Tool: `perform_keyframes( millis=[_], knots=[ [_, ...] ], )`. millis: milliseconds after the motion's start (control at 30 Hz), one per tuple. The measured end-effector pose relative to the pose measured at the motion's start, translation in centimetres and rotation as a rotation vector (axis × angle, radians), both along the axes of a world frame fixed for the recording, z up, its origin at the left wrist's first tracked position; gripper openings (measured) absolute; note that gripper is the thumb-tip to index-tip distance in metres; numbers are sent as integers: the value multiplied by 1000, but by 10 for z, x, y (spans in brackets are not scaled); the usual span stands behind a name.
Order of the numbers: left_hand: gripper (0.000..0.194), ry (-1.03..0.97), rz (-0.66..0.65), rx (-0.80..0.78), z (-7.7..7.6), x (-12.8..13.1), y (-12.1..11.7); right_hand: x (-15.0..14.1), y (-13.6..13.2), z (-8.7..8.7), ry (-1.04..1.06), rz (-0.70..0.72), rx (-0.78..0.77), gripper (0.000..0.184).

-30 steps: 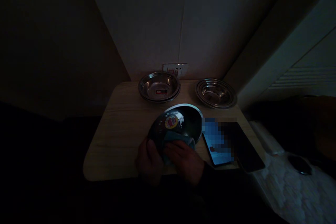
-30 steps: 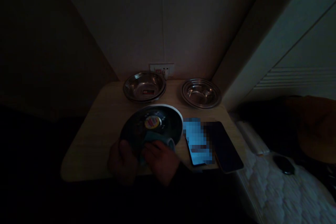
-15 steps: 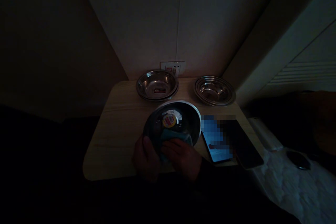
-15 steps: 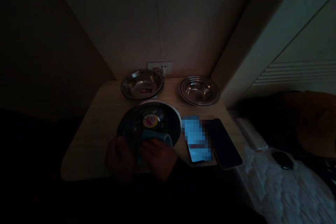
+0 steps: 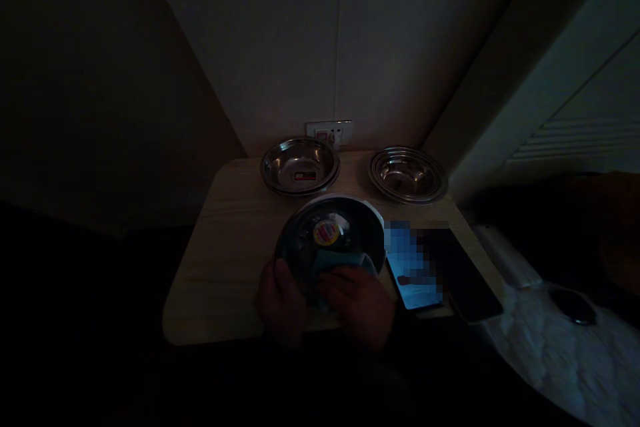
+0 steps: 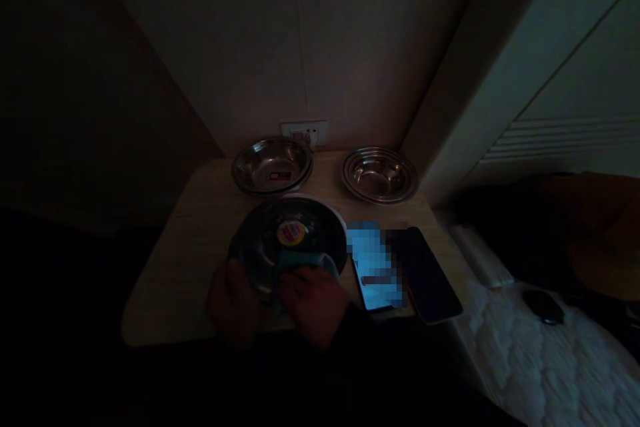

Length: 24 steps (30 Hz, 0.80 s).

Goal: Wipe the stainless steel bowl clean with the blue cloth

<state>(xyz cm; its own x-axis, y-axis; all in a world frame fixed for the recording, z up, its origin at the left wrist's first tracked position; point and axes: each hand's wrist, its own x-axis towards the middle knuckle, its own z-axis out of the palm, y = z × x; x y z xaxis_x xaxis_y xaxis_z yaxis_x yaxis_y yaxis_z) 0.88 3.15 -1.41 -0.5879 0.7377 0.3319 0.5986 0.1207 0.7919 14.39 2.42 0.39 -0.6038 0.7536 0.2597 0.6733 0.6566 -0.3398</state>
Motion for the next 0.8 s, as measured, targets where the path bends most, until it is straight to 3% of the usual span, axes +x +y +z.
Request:
perform_keyframes(
  millis=[133, 233, 433, 567, 667, 800],
  knots=[
    [27, -15, -89, 17, -1, 0, 2, 22, 0, 4, -145, -23, 10, 20],
    [29, -71, -177, 30, 1, -3, 2, 24, -1, 2, -143, -61, -11, 22],
    [32, -111, -208, 18, 5, -6, 3, 14, -2, -1, 120, -30, -19, 38],
    [32, -78, -202, 39, 3, -7, 3, 1, 6, 6, 251, -56, 115, 37],
    [31, -36, -212, 36, 2, -8, 2, -13, 15, 8, 124, -73, 200, 26],
    [29, -17, -173, 15, 1, -9, 0, -19, 21, 8, -80, -43, 159, 20]
  ],
)
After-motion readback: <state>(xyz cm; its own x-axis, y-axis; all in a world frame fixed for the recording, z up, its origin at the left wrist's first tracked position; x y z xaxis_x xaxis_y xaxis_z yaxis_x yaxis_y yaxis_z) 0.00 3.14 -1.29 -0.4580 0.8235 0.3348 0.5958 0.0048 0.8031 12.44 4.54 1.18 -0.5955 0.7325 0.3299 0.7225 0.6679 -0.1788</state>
